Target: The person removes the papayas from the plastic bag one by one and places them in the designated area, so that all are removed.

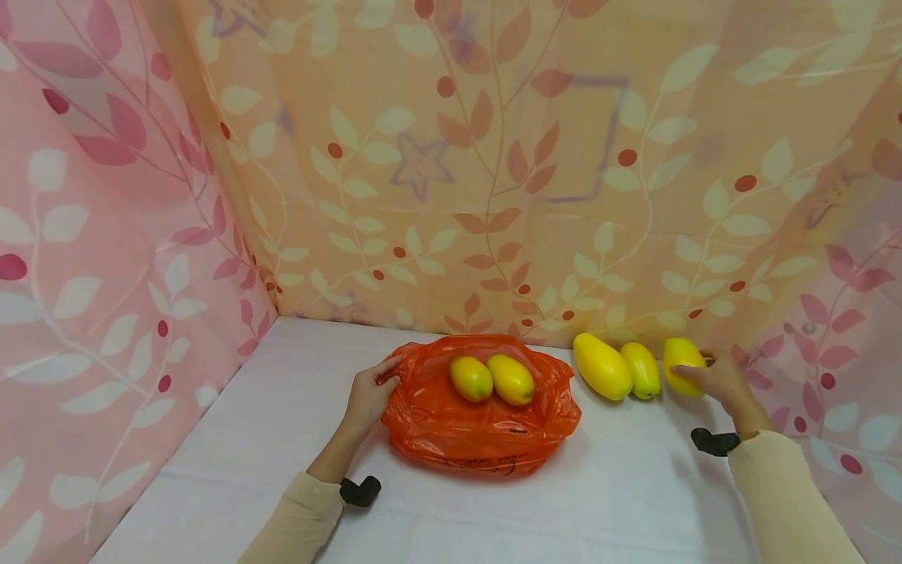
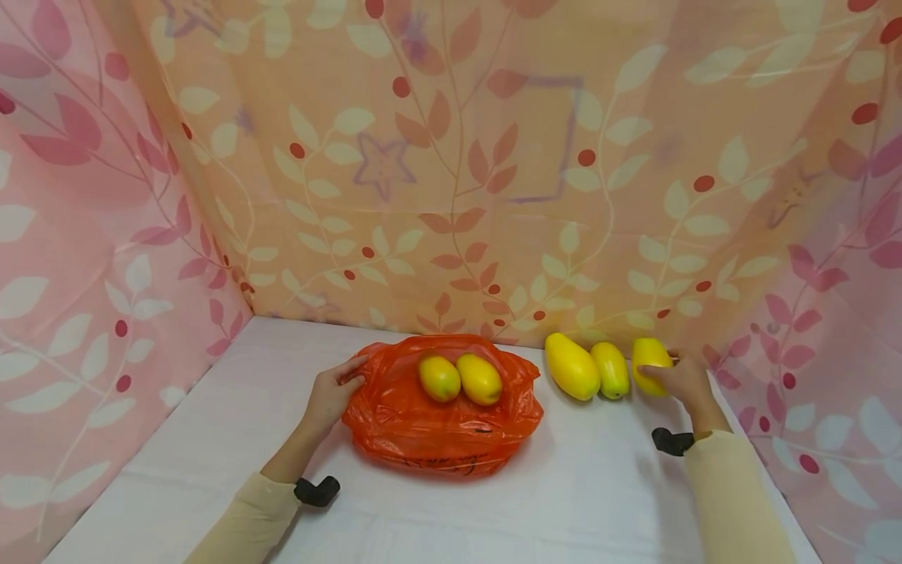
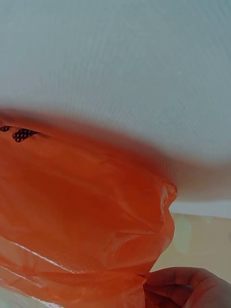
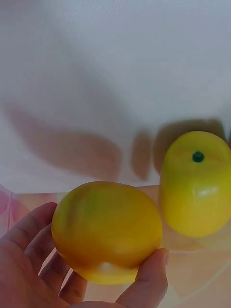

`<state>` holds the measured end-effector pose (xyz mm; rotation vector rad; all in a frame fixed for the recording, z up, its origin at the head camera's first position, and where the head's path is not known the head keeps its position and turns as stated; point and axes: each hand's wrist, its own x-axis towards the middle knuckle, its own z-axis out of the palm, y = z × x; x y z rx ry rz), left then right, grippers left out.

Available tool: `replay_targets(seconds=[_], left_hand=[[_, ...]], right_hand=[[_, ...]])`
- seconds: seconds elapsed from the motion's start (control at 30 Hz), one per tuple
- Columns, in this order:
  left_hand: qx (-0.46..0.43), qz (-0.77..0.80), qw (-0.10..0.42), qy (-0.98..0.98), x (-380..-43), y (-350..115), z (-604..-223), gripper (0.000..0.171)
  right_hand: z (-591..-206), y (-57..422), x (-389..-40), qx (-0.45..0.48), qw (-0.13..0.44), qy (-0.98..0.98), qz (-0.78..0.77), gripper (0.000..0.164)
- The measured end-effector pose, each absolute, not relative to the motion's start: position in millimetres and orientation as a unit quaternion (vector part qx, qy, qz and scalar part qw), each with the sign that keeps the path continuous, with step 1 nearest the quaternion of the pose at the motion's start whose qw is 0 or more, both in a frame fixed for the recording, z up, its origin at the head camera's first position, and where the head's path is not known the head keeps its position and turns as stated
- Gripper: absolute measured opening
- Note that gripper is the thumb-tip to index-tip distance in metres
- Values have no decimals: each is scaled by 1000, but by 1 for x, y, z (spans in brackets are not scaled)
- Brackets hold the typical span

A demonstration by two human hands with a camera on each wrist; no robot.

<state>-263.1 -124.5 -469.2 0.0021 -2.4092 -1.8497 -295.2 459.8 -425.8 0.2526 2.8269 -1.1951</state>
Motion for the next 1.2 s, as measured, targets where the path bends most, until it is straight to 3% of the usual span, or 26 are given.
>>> replay_targets(seconds=[0.47,1.2], left_hand=[[7,-607,51,-793,-263,-124,-471,41],[6,-607,51,-793,-263,-125,-473,41]], right_hand=[[-441,464,-297,145,74,916,-365,97],[-452,461,-303,173,93,912,-359,109]])
